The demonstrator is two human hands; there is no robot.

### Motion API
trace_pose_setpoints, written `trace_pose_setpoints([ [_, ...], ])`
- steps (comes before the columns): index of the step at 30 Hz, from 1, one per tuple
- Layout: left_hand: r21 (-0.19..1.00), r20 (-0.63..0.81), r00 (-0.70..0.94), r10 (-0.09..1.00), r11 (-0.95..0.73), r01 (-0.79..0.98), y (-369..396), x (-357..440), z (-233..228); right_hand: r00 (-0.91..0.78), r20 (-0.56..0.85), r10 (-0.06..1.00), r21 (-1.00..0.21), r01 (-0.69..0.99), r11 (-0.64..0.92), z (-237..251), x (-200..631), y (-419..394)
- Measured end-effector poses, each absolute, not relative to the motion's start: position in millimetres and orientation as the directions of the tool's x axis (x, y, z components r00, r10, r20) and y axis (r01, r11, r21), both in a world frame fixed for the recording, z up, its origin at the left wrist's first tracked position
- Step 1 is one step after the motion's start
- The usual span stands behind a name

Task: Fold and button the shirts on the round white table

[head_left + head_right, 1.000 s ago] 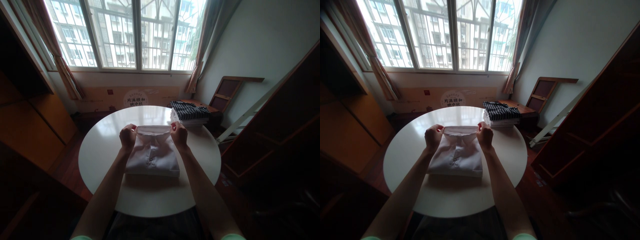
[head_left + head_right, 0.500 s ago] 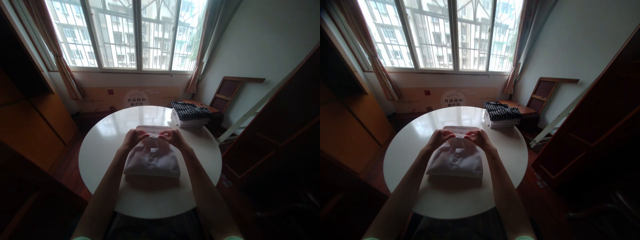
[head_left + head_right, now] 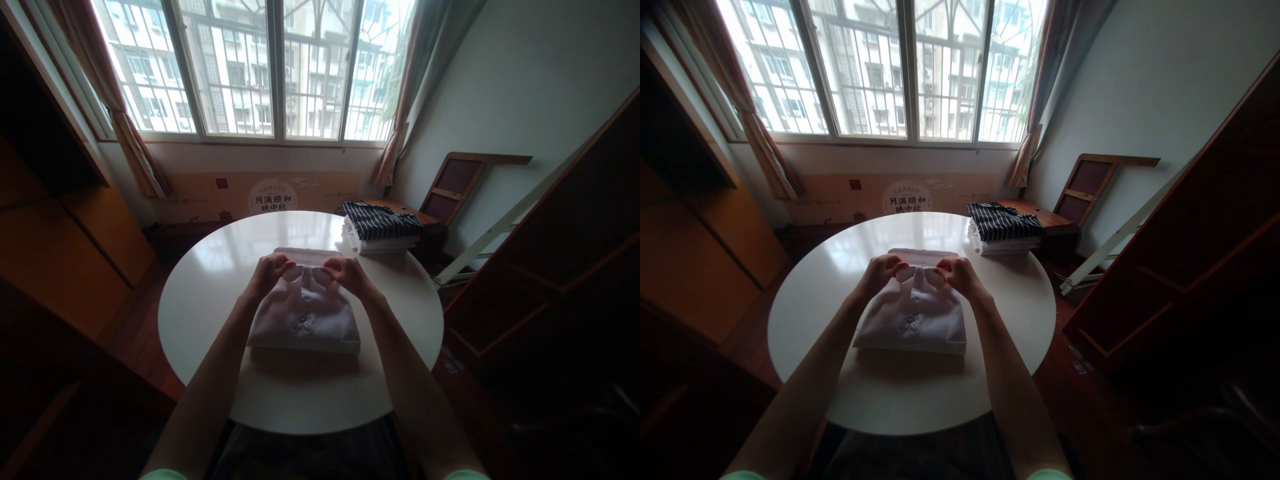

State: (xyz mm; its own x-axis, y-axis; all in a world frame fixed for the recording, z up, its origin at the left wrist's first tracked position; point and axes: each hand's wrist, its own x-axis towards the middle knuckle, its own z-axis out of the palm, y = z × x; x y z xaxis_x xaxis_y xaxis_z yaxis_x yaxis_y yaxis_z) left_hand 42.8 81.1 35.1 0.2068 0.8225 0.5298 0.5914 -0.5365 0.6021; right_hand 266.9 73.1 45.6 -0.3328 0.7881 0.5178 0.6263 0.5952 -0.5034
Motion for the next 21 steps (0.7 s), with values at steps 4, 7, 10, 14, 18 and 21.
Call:
trace_pose_setpoints([
  [4,0.552,0.571,0.158,0.806,-0.518,0.653,83,50,31,-0.328,0.523,0.786,-0.464,0.664,0.586,45,263,72],
  [7,0.518,0.590,0.160,0.791,-0.523,0.677,82,54,31,-0.323,0.530,0.784,-0.445,0.681,0.582,45,261,71],
  [10,0.499,0.595,0.173,0.785,-0.529,0.686,79,56,34,-0.325,0.542,0.775,-0.429,0.685,0.588,46,259,70],
  [14,0.491,0.592,0.204,0.779,-0.550,0.676,77,57,35,-0.331,0.548,0.768,-0.405,0.698,0.590,47,256,69],
  [18,0.490,0.632,0.188,0.752,-0.575,0.655,79,58,31,-0.303,0.577,0.759,-0.404,0.702,0.587,45,256,70],
  [21,0.511,0.695,0.061,0.716,-0.552,0.660,83,55,28,-0.173,0.650,0.740,-0.461,0.684,0.565,40,262,77],
])
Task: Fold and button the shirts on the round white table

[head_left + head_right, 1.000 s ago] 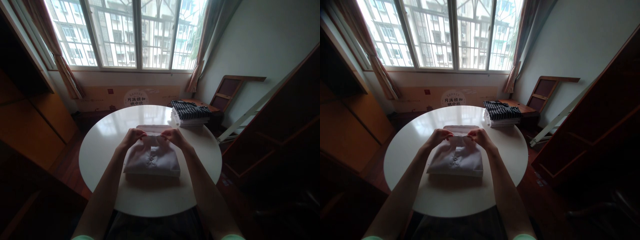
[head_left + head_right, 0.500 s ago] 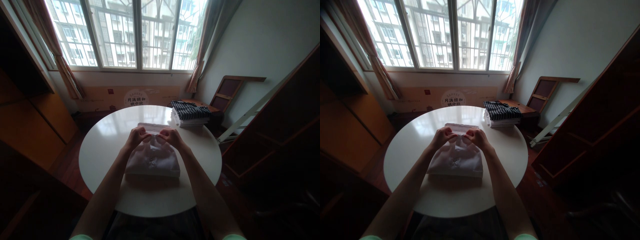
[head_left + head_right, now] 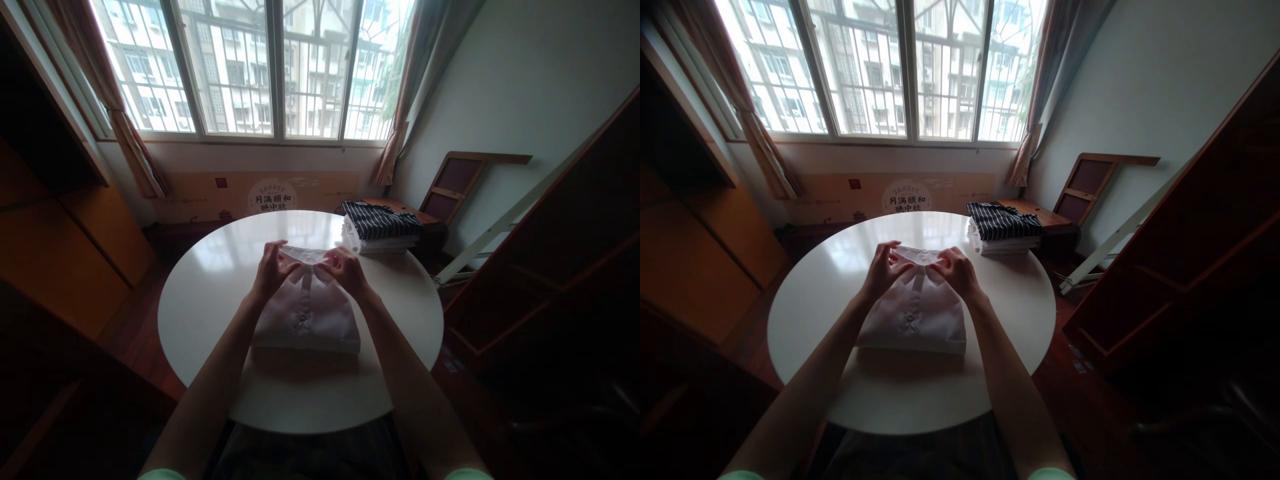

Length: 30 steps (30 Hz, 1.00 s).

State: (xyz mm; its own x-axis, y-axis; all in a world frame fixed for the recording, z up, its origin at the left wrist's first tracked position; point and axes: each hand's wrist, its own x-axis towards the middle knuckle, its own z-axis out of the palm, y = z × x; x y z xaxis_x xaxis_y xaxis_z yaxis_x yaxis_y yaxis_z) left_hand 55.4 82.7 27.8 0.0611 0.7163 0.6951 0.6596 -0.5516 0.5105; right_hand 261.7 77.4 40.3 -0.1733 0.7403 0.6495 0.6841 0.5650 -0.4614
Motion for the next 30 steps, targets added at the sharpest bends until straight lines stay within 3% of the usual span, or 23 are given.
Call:
trace_pose_setpoints([
  [4,0.590,0.647,-0.185,0.740,-0.332,0.736,89,47,24,0.135,0.650,0.748,-0.593,0.705,0.389,31,278,95],
  [7,0.694,0.484,-0.254,0.837,-0.190,0.695,96,39,18,0.269,0.446,0.853,-0.738,0.650,0.181,21,293,108],
  [10,0.787,0.322,-0.131,0.938,-0.188,0.587,104,31,9,0.150,0.220,0.964,-0.862,0.493,0.120,11,302,114],
  [14,0.870,0.294,-0.058,0.954,-0.241,0.430,111,25,1,-0.078,0.111,0.991,-0.960,0.250,0.127,5,302,114],
  [20,0.906,0.376,-0.125,0.918,-0.336,0.257,110,29,7,0.006,0.239,0.971,-0.965,0.109,0.237,11,297,113],
  [24,0.905,0.394,-0.210,0.895,-0.338,0.257,107,36,11,0.074,0.279,0.957,-0.960,0.058,0.275,14,287,111],
  [30,0.867,0.418,-0.207,0.884,-0.321,0.381,103,39,10,0.203,0.350,0.914,-0.916,0.278,0.289,15,278,108],
])
